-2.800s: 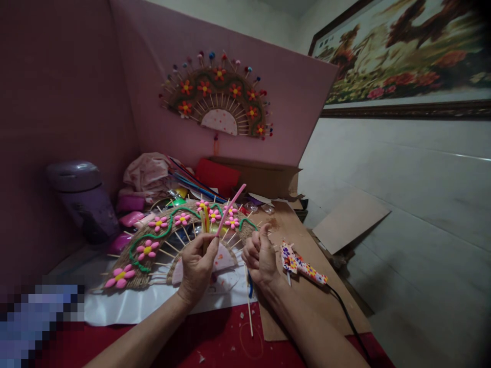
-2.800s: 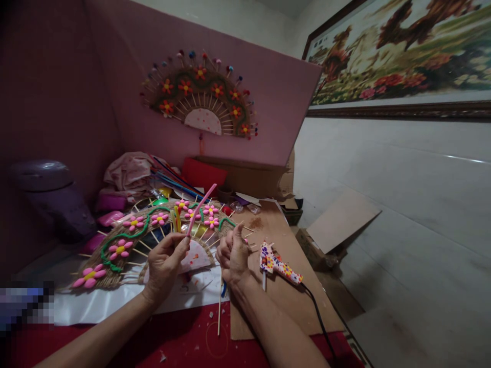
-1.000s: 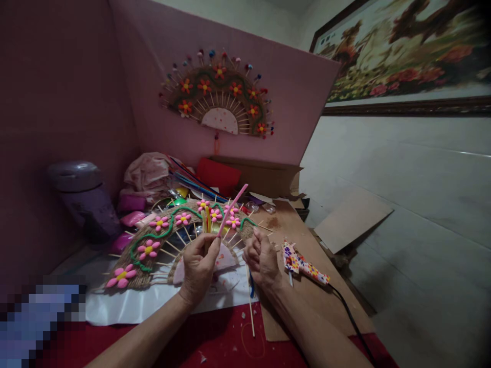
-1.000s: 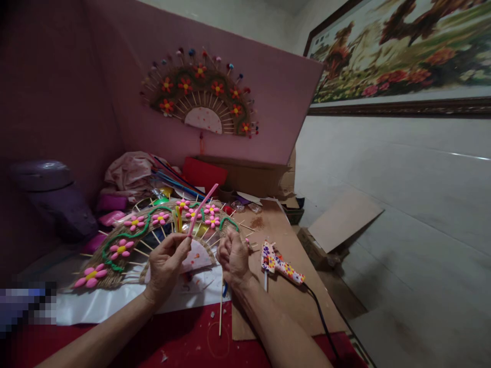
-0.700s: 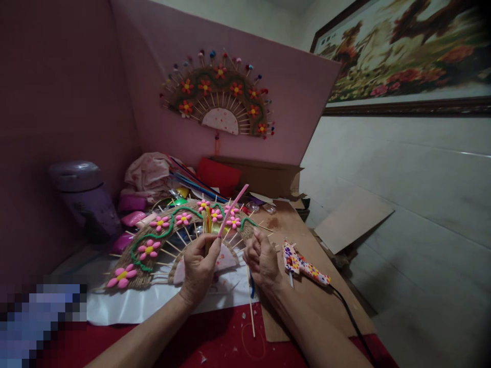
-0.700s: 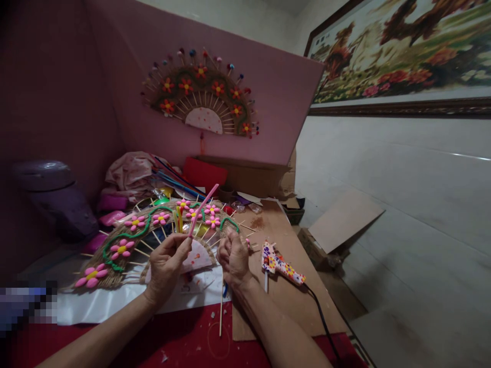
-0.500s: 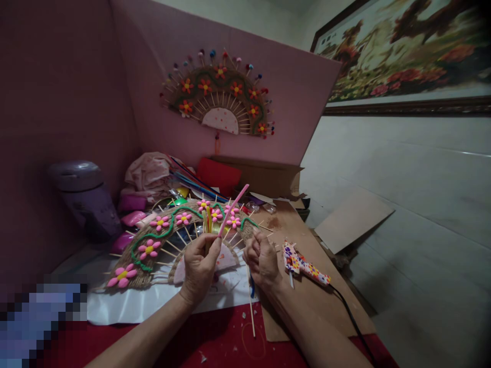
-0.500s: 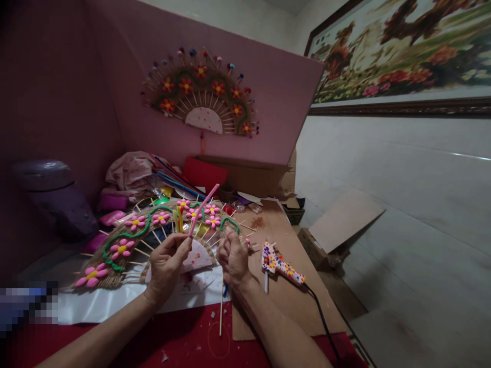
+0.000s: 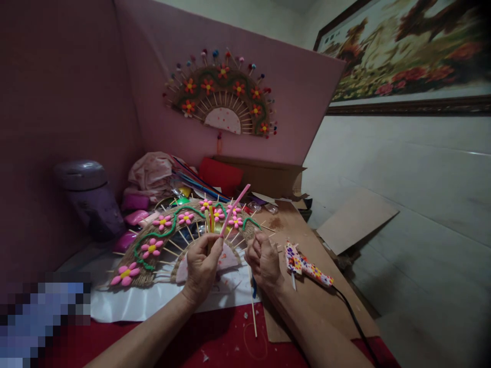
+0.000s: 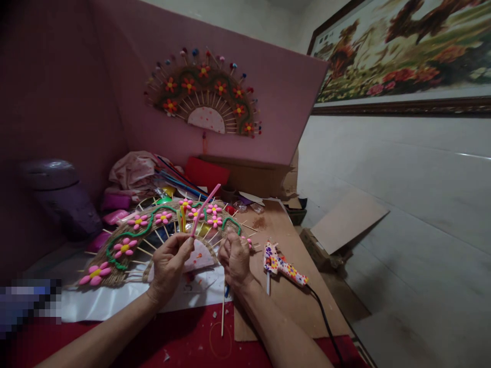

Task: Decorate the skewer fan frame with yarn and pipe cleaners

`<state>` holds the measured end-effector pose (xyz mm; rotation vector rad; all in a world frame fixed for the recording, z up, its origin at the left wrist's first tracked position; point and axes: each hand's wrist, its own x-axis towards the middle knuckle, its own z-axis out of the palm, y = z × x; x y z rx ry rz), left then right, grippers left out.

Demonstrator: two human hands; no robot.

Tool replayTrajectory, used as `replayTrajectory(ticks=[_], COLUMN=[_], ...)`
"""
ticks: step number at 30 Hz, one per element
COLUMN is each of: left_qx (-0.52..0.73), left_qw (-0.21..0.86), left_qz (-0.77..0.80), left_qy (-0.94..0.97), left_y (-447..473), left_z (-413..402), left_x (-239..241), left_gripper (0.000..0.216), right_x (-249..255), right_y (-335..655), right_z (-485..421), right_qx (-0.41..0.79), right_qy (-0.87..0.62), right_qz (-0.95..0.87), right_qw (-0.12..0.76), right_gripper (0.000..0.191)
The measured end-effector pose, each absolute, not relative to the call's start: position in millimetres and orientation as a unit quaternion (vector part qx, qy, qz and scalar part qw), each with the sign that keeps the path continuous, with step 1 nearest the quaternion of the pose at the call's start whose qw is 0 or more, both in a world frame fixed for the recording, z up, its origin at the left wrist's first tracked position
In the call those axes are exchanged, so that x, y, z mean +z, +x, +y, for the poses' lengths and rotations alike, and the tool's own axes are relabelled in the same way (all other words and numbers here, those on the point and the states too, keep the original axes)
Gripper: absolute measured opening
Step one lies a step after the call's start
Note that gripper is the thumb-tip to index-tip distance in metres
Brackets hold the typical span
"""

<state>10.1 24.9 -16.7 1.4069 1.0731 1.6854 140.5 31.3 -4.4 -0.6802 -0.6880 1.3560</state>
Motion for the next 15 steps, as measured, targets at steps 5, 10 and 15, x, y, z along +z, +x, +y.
replayTrajectory(ticks=[5, 10, 15], left_qx=[0.653, 0.651, 0.647], left_qw=[0.356, 0.367, 0.369], left_qz=[0.405, 0.403, 0.403], left_qy=[0.531, 0.528, 0.532], left_y=[11.4, 12.4, 12.6], left_z=[24.0, 25.2, 24.0], left_x=[-15.0, -16.5, -15.8], left_gripper=[0.02, 0.019, 0.018], right_x=[-4.2, -3.3, -4.5], right_y=[139.1, 138.4, 137.7], right_z=[30.3, 30.2, 28.6], right_qx=[0.582, 0.587, 0.568], right_qy=[-0.302, -0.311, -0.318], right_qz=[-0.318, -0.31, -0.347], right_qw=[0.685, 0.68, 0.676], right_gripper=[0.049, 0.05, 0.048])
